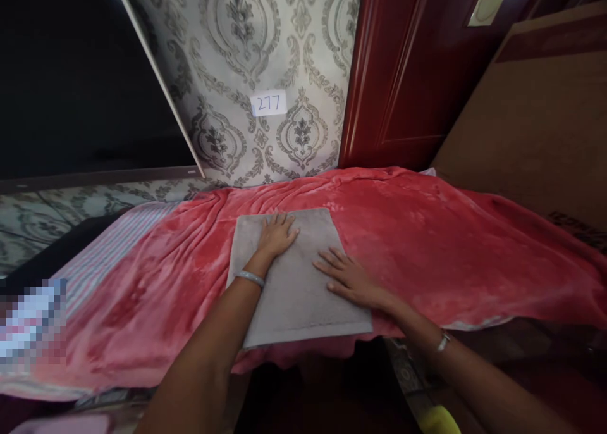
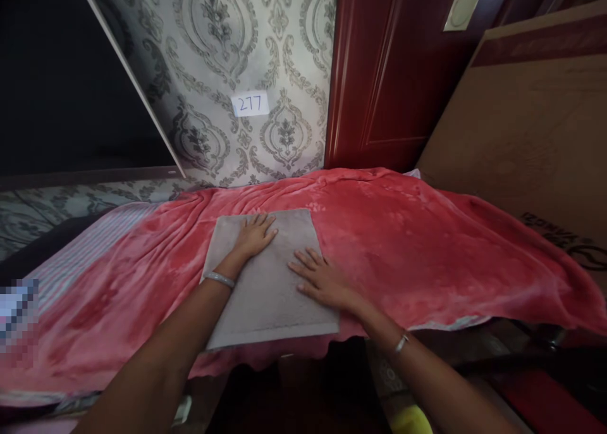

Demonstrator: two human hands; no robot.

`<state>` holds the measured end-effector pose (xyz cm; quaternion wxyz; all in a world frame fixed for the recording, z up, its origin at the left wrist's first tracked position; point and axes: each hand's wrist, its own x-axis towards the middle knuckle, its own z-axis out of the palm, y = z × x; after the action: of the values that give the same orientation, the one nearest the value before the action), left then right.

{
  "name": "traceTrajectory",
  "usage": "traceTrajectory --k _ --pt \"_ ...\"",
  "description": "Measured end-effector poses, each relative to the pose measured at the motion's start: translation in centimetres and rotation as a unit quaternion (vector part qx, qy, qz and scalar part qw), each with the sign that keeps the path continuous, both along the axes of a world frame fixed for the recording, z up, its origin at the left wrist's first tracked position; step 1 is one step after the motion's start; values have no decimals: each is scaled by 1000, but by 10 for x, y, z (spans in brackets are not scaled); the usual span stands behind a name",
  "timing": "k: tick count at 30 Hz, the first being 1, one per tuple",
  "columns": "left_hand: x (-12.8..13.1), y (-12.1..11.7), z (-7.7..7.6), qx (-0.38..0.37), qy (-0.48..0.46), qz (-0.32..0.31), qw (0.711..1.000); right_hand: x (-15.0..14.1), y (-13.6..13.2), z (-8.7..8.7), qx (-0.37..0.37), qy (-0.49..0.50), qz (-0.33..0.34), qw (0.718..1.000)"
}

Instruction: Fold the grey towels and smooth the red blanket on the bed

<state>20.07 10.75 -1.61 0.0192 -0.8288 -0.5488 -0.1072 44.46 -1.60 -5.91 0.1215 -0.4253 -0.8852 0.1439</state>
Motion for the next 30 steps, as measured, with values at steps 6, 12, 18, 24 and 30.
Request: traceTrajectory --k 6,12,18,24,30 --pt "0 -2 1 8 -7 -8 1000 -1 -91 -1 -1 14 -13 1000" --pt "0 -21 17 -62 15 -41 997 8 -90 10 -5 126 -17 992" --pt "4 -98 13 -108 29 -190 975 -8 15 27 48 234 -25 971" --pt "1 -187 -4 -84 -26 -246 965 -60 74 17 46 104 -7 993" --pt "-23 -227 7 -144 -124 -292 937 -71 60 1 70 3 -39 997"
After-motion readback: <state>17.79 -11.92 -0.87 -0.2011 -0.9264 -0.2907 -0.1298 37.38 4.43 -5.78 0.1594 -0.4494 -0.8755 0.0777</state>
